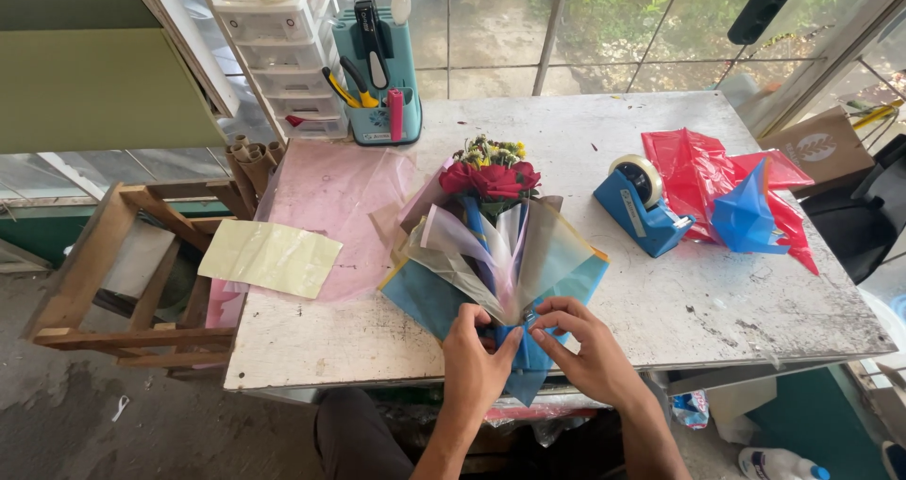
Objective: The person wraps a bouquet of red roses and filler flowers in multiple layers of colored paper. They secure the layers using clear tape and adjust the arrangement throughout the process.
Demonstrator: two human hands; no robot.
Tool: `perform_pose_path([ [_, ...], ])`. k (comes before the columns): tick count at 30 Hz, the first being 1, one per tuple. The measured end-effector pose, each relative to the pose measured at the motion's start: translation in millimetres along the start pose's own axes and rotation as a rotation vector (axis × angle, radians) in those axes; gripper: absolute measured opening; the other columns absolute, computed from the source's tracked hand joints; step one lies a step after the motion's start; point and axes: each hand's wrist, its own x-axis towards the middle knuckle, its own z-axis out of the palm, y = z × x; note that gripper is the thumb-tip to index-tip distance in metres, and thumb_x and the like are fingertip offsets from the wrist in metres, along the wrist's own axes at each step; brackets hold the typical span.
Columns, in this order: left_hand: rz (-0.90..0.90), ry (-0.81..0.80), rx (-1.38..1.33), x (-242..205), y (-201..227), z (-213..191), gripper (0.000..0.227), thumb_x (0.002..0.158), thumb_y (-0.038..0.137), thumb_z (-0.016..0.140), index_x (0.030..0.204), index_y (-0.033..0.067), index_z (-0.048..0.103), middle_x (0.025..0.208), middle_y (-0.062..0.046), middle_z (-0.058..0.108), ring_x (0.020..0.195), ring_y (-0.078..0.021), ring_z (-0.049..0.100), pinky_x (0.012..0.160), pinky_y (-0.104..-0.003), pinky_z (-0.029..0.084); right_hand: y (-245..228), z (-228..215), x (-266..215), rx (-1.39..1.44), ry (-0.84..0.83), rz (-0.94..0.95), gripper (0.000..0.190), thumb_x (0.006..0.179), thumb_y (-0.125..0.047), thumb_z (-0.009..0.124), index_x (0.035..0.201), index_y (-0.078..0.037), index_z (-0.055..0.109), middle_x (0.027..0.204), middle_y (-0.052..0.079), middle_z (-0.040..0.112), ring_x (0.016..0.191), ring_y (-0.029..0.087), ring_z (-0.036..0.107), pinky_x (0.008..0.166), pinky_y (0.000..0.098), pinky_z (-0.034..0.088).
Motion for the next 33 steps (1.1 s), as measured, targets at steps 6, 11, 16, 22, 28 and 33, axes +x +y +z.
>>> perform_pose_path([
  [6, 0.094, 0.042, 0.028, -6.1, -12.1, 1.9, 0.043, 0.08, 0.022, 0.088, 0.095, 0.0014, 0.053, 0.092, -0.011, 0.056, 0.069, -0.0223, 0.064, 0.064, -0.036, 0.055, -0.4, -11.9, 6.9, -0.046, -0.131, -0.014, 0.016, 0.091, -0.019, 0.073, 0.099, -0.006, 0.076, 0.09, 0.007, 0.075, 0.083, 0.019, 0.072, 0.072, 0.0332, 0.055],
  [11, 0.062, -0.019, -0.086, -7.9, -17.0, -1.2, 0.027, 0.09, 0.021, 0.078, 0.097, 0.0015, 0.06, 0.094, -0.011, 0.061, 0.073, -0.0211, 0.072, 0.065, -0.033, 0.059, 7.2, -5.3, 17.7, 0.019, -0.272, 0.059, 0.016, 0.093, -0.017, 0.069, 0.104, -0.006, 0.073, 0.082, 0.007, 0.075, 0.075, 0.017, 0.067, 0.067, 0.0329, 0.053],
  [16, -0.076, -0.113, -0.203, -7.0, -8.0, -16.0, 0.02, 0.1, 0.019, 0.061, 0.112, 0.003, 0.062, 0.107, -0.01, 0.065, 0.083, -0.0199, 0.076, 0.069, -0.031, 0.06, 1.3, -2.1, 27.9, -0.002, -0.363, 0.044, 0.016, 0.098, -0.016, 0.061, 0.108, -0.005, 0.067, 0.086, 0.009, 0.073, 0.075, 0.022, 0.067, 0.068, 0.0349, 0.054],
  [22, -0.014, -0.199, -0.309, -4.5, -26.8, -13.5, 0.023, 0.097, 0.019, 0.068, 0.107, -0.0019, 0.066, 0.11, -0.01, 0.063, 0.088, -0.0164, 0.077, 0.072, -0.029, 0.062, -20.4, -1.4, 34.2, -0.118, -0.412, -0.189, 0.015, 0.098, -0.012, 0.059, 0.107, -0.005, 0.068, 0.094, 0.016, 0.074, 0.088, 0.035, 0.069, 0.075, 0.0401, 0.054],
  [28, -0.061, -0.175, -0.206, -3.7, -28.4, -11.2, 0.021, 0.098, 0.019, 0.069, 0.099, -0.0011, 0.066, 0.098, -0.008, 0.064, 0.071, -0.0122, 0.071, 0.061, -0.027, 0.053, -25.8, 8.8, 34.9, -0.215, -0.325, -0.043, 0.017, 0.088, -0.017, 0.071, 0.098, -0.004, 0.075, 0.078, 0.016, 0.072, 0.07, 0.032, 0.07, 0.064, 0.0394, 0.055],
  [33, -0.028, -0.06, -0.15, -3.4, -30.6, -4.4, 0.017, 0.096, 0.017, 0.069, 0.097, -0.0001, 0.067, 0.098, -0.01, 0.067, 0.069, -0.0143, 0.073, 0.059, -0.029, 0.055, -38.9, 15.6, 32.7, -0.198, -0.158, 0.266, 0.021, 0.084, -0.022, 0.077, 0.095, -0.004, 0.077, 0.071, 0.014, 0.075, 0.062, 0.025, 0.072, 0.062, 0.036, 0.056],
])
